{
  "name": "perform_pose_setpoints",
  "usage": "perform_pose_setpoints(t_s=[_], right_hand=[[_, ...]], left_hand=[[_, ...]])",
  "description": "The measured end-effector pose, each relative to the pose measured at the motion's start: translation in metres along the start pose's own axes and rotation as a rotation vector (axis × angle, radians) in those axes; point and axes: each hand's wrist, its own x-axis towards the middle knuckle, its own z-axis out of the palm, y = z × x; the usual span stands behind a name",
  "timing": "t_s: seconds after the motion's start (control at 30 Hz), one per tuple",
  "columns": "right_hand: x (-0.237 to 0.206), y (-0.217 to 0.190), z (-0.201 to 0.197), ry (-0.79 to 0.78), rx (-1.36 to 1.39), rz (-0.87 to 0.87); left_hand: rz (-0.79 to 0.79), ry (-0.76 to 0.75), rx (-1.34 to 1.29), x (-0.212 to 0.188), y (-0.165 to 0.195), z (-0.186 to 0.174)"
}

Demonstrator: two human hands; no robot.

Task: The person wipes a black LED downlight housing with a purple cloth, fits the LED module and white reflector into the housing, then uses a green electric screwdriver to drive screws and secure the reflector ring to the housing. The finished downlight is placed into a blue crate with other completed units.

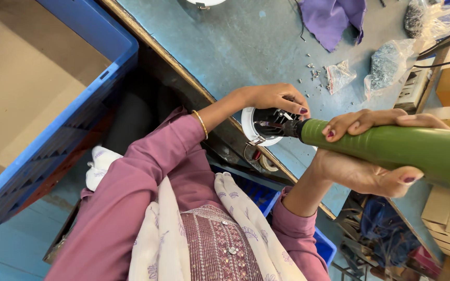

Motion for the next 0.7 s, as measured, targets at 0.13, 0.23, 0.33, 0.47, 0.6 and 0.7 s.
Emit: perform_pose_setpoints(t_s=[0.13,0.23,0.33,0.47,0.6,0.7], right_hand=[[-0.002,0.003,-0.001,-0.006,0.023,0.045],[-0.004,0.003,-0.001,0.008,-0.014,0.055],[-0.007,0.002,-0.001,-0.042,-0.045,0.08],[-0.01,-0.003,0.0,-0.083,-0.075,0.128],[-0.01,-0.005,0.008,-0.091,-0.129,0.115],[-0.009,-0.003,0.012,-0.12,-0.206,0.076]], left_hand=[[-0.089,-0.025,0.017,-0.002,-0.004,-0.001],[-0.049,-0.011,0.038,-0.003,-0.003,0.001],[0.038,0.05,0.02,-0.003,-0.001,0.004],[0.008,0.075,0.027,-0.005,0.001,0.006],[0.019,0.097,0.09,-0.004,0.003,0.007],[0.055,0.11,0.094,-0.001,0.003,0.008]])
